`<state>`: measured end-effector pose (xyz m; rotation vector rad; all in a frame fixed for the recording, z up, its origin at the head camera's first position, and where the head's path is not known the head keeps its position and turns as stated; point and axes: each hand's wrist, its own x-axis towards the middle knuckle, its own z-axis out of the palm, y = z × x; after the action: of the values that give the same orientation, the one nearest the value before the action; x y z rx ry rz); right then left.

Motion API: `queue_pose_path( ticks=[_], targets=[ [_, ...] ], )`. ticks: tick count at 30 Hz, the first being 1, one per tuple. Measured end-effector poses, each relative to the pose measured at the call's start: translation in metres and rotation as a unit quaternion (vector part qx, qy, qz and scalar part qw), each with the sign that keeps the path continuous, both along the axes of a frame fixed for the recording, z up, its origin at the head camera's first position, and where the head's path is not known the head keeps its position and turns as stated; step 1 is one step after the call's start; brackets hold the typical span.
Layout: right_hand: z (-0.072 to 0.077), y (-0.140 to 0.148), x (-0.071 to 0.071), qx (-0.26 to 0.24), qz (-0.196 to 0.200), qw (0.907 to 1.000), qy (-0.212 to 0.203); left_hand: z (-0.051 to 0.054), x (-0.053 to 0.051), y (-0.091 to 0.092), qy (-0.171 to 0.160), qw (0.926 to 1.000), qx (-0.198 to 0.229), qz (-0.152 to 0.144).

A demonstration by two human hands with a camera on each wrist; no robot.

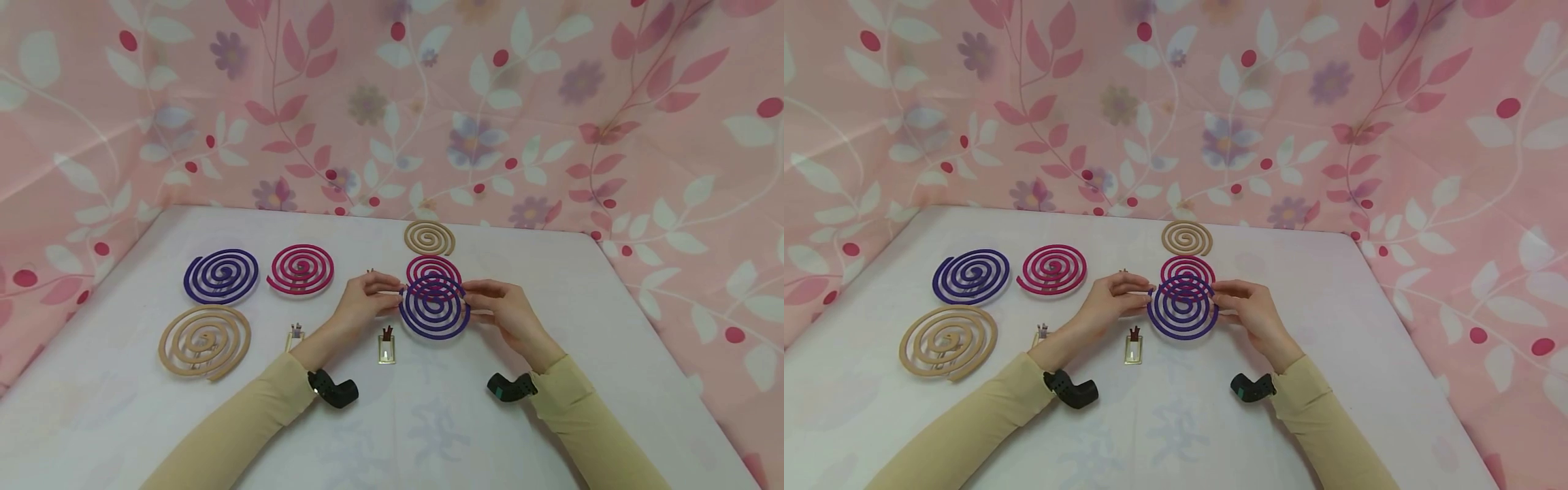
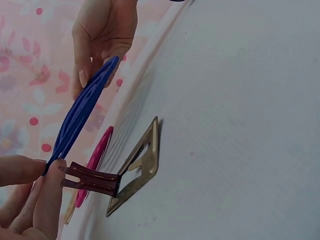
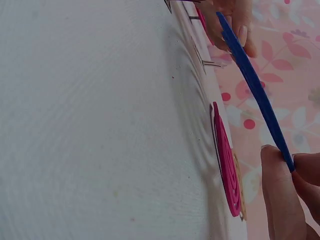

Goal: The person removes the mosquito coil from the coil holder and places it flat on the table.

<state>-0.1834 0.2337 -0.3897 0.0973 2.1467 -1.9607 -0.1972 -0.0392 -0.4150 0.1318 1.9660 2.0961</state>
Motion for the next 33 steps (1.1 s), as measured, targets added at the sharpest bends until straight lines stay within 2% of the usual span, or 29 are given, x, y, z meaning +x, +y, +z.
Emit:
queue_pose_path(
  ticks=[8, 15, 24, 33],
  targets=[
    [-0.006, 0.003, -0.002, 0.03, 0.022, 0.9993, 0.008, -0.005, 0.0, 0.002, -0.002, 0.9997, 0.009, -0.023],
    [-0.013, 0.005, -0.003, 0.066, 0.06, 0.9955, 0.032, -0.007, 0.001, 0.002, 0.006, 0.9988, -0.011, -0.047],
    [-0.015, 0.006, -0.003, 0.121, 0.054, 0.9907, 0.031, -0.009, 0.0, 0.001, -0.006, 0.9977, -0.018, -0.065],
    [-0.014, 0.006, -0.004, 0.145, 0.059, 0.9873, 0.029, -0.007, -0.001, 0.0, -0.019, 0.9955, -0.041, -0.083]
  ],
)
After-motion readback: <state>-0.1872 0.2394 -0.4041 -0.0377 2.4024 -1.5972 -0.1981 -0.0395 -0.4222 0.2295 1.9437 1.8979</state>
